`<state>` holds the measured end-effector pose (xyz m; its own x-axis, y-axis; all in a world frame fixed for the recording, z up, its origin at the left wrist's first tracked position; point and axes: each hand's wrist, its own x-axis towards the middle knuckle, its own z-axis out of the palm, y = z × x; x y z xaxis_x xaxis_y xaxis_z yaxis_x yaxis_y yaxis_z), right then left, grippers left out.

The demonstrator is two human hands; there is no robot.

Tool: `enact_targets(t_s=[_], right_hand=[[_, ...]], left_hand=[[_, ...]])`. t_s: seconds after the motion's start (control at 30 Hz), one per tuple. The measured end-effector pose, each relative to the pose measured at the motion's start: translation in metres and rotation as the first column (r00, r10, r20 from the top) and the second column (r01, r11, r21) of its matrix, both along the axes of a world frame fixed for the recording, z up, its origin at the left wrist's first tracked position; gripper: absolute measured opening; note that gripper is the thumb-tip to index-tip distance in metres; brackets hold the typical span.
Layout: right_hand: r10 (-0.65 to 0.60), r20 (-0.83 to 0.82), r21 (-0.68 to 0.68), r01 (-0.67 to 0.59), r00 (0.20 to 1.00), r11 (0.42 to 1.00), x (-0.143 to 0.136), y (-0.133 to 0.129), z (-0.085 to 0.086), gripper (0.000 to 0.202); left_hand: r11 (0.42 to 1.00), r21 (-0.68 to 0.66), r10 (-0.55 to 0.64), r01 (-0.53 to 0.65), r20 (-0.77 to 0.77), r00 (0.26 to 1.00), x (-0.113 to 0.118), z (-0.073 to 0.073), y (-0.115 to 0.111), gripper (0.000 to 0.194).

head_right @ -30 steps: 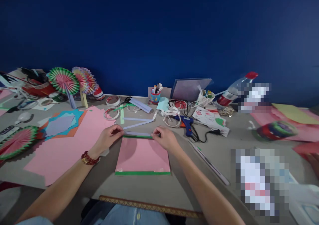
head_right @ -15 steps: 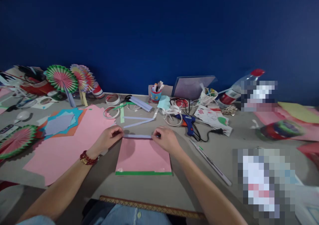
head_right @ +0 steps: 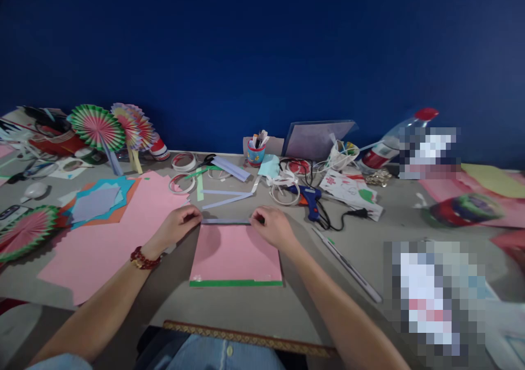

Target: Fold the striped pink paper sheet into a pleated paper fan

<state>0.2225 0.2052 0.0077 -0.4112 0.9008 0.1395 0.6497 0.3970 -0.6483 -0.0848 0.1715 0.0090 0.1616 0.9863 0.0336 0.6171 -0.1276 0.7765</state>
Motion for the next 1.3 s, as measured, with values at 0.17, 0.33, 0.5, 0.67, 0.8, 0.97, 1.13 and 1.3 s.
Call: enact_targets(t_s=[0.17, 0.33, 0.5, 0.67, 0.8, 0.97, 1.13, 1.3], right_hand=[[0.004, 0.002, -0.006, -0.004, 1.0, 1.0, 0.001, 0.0, -0.001, 0.012], [0.042, 0.007, 0.013, -0.042, 0.999, 0.999, 0.002, 0.0, -0.002, 0.012], [0.041, 0.014, 0.024, -0.041, 0.999, 0.999, 0.001, -0.001, -0.003, 0.013], [0.032, 0.005, 0.006, -0.032, 0.999, 0.999, 0.0, -0.003, -0.001, 0.014], [0.026, 0.011, 0.006, -0.026, 1.0, 1.0, 0.0, -0.005, 0.0, 0.015], [0.021, 0.02, 0.013, -0.022, 1.0, 1.0, -0.001, -0.007, 0.0, 0.014], [0.024, 0.029, 0.018, -0.025, 0.999, 1.0, 0.0, -0.008, 0.003, 0.013], [0.035, 0.026, 0.032, -0.036, 0.999, 0.999, 0.0, -0.01, 0.007, 0.013]], left_hand=[[1.0, -0.005, -0.007, 0.007, -0.029, 1.0, -0.001, 0.001, -0.001, 0.015], [0.999, 0.035, -0.029, 0.033, -0.108, 0.994, 0.0, 0.005, -0.003, 0.014], [0.995, 0.065, -0.059, 0.073, -0.191, 0.98, 0.001, 0.011, -0.005, 0.013], [0.994, 0.077, -0.062, 0.08, -0.218, 0.974, 0.002, 0.013, -0.007, 0.011], [0.993, 0.08, -0.067, 0.088, -0.228, 0.971, 0.003, 0.012, -0.008, 0.01], [0.992, 0.073, -0.091, 0.105, -0.177, 0.98, 0.005, 0.014, -0.01, 0.01], [0.984, 0.069, -0.158, 0.166, -0.106, 0.982, 0.004, 0.018, -0.011, 0.01], [0.979, 0.009, -0.202, 0.204, -0.101, 0.974, -0.003, 0.015, -0.01, 0.009]])
